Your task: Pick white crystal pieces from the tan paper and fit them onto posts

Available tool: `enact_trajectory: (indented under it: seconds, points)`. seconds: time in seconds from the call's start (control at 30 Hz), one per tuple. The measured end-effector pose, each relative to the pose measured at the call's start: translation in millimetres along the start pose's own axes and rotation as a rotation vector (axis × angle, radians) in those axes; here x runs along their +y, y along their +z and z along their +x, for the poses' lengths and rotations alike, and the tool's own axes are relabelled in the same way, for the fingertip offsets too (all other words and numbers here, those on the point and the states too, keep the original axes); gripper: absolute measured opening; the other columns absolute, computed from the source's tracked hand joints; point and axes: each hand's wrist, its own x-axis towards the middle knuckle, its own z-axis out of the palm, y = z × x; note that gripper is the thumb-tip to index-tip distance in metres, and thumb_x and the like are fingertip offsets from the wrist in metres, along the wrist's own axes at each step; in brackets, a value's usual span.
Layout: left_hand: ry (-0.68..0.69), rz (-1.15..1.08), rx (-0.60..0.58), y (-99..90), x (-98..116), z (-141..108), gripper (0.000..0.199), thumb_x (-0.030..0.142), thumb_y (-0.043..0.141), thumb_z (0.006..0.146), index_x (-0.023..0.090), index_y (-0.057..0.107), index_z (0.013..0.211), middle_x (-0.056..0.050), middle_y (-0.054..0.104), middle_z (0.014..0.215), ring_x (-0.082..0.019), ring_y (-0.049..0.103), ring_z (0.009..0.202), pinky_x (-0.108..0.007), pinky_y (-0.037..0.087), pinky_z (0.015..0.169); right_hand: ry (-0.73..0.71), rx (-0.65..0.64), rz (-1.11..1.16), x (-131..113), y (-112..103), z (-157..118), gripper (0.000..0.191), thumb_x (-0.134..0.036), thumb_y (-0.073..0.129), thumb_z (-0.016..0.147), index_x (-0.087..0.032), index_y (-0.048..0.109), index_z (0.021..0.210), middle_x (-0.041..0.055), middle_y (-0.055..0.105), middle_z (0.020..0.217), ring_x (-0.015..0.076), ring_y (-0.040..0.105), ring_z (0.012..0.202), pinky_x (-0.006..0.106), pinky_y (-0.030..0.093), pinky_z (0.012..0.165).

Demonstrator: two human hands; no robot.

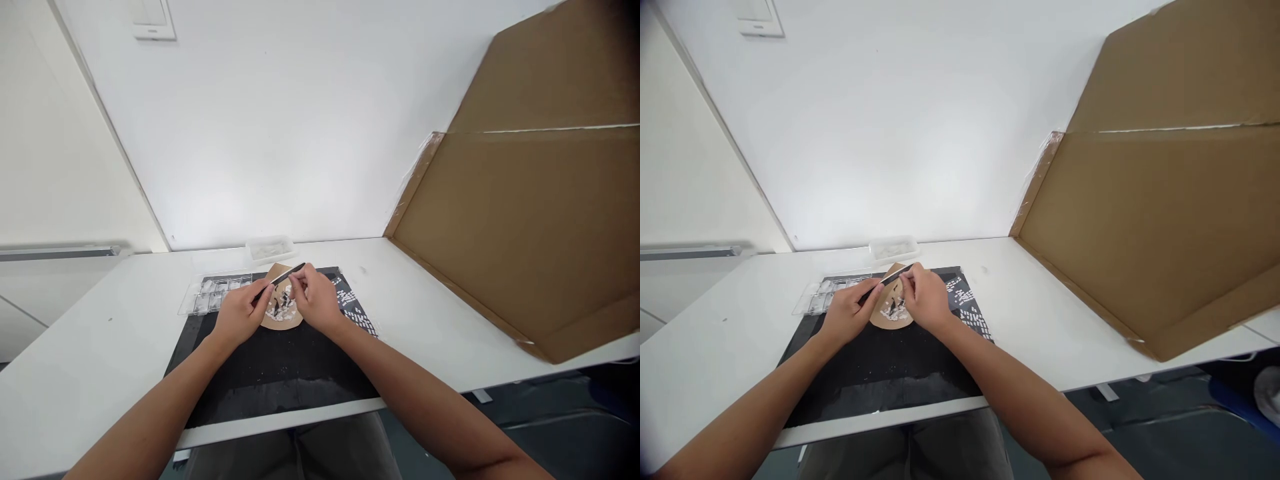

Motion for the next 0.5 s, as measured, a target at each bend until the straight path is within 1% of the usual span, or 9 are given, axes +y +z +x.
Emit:
enact_trajectory:
  seconds: [0.07,0.17,0.37,0.43,0.5]
  points:
    - [0.003,-0.002,-0.007,-0.5,0.9,0.0,0.03,0.039,0.046,0.102,0.023,0.071,0.106,-0.002,0.076,0.085,-0.016,0.068,0.07,-0.025,0.045,0.067,-0.034,-0.01,-0.05,-5.3,3.1,-3.2,0.019,-0.036,0.043,0.104,-0.024,0.051,0.093,-0.0007,0.072,0.071,0.0176,0.066,0.062,0.026,0.038,0.06]
    - [0.002,-0.002,-0.007,-0.4,1.4,-0.2,0.03,0.04,0.046,0.102,0.023,0.07,0.108,-0.003,0.076,0.088,-0.017,0.069,0.073,-0.026,0.046,0.069,-0.026,0.01,-0.109,-6.7,3.3,-4.5,0.019,-0.037,0.044,0.104,-0.023,0.053,0.094,-0.0003,0.073,0.073,0.0174,0.067,0.063,0.026,0.037,0.059]
    - [-0.013,-0.005,-0.011,1.8,-0.8,-0.3,0.031,0.041,0.046,0.102,0.024,0.07,0.11,-0.004,0.077,0.093,-0.019,0.071,0.077,-0.026,0.047,0.069,0.079,0.064,-0.121,9.8,-6.7,3.7,0.017,-0.038,0.044,0.104,-0.025,0.049,0.094,-0.0039,0.072,0.072,0.0163,0.066,0.062,0.025,0.034,0.056]
    - [-0.016,-0.008,-0.005,2.1,-1.2,-0.1,0.031,0.041,0.046,0.102,0.024,0.07,0.11,-0.004,0.077,0.093,-0.019,0.071,0.077,-0.026,0.047,0.07,0.108,0.086,-0.141,14.6,-8.8,6.1,0.017,-0.038,0.044,0.103,-0.025,0.049,0.094,-0.0033,0.072,0.072,0.0169,0.066,0.063,0.025,0.034,0.056]
    - [-0.015,-0.011,-0.003,2.2,-1.2,0.1,0.031,0.041,0.046,0.102,0.024,0.07,0.11,-0.004,0.077,0.093,-0.019,0.071,0.077,-0.027,0.048,0.071,0.107,0.081,-0.165,15.2,-8.1,6.4,0.018,-0.039,0.043,0.103,-0.024,0.049,0.094,-0.0016,0.073,0.074,0.0178,0.066,0.064,0.025,0.034,0.057]
